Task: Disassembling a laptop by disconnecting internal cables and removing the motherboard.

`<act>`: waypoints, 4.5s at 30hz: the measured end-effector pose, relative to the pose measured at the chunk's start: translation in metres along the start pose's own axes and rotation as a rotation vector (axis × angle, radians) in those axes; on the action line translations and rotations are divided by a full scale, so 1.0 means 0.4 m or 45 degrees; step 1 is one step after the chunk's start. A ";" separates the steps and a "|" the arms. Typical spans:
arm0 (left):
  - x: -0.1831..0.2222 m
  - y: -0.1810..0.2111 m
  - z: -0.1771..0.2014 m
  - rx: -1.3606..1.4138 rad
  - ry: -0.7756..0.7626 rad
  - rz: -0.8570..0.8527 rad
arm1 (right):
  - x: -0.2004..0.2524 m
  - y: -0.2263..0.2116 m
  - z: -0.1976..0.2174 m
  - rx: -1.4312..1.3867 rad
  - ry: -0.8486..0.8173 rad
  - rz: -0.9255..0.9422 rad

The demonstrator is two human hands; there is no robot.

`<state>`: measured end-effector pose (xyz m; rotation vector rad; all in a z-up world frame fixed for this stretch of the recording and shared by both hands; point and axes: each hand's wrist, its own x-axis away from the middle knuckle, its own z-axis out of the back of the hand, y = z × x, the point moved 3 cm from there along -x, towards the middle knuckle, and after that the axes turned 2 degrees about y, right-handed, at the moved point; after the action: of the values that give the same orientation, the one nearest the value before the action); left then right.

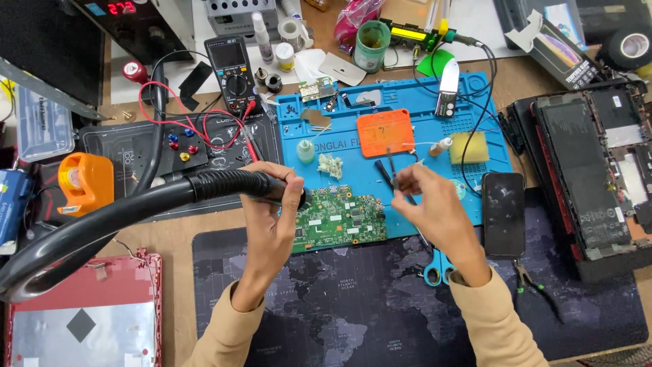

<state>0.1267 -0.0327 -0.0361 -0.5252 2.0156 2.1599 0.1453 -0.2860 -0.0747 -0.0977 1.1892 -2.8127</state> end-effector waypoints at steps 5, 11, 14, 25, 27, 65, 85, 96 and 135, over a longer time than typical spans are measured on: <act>-0.009 -0.008 0.002 -0.008 0.001 0.020 | -0.073 0.017 0.025 -0.313 0.390 0.144; -0.016 -0.010 0.007 -0.024 -0.001 -0.004 | -0.111 0.011 -0.019 -0.388 0.580 0.187; -0.020 -0.003 0.012 -0.027 -0.007 0.006 | -0.125 0.017 -0.031 -0.362 0.594 0.172; -0.016 0.005 0.017 -0.067 -0.023 -0.026 | -0.150 0.017 -0.029 -0.319 0.549 0.151; -0.015 0.007 0.015 -0.082 -0.025 -0.028 | -0.152 0.021 -0.030 -0.328 0.543 0.150; -0.051 -0.088 0.007 -0.033 -0.218 -0.117 | -0.141 0.062 -0.068 -0.458 0.661 0.219; -0.057 -0.059 0.011 -0.011 -0.237 -0.114 | -0.153 0.116 -0.106 -0.559 0.715 0.189; -0.049 -0.073 0.009 -0.008 -0.212 -0.110 | -0.157 0.106 -0.096 -0.526 0.663 0.184; -0.032 -0.053 0.004 0.009 -0.213 -0.123 | 0.119 0.041 -0.190 -0.484 0.520 0.226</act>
<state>0.1455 -0.0274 -0.0514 -0.4168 1.8702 2.0658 0.0918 -0.2481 -0.1383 0.5538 1.7062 -2.4873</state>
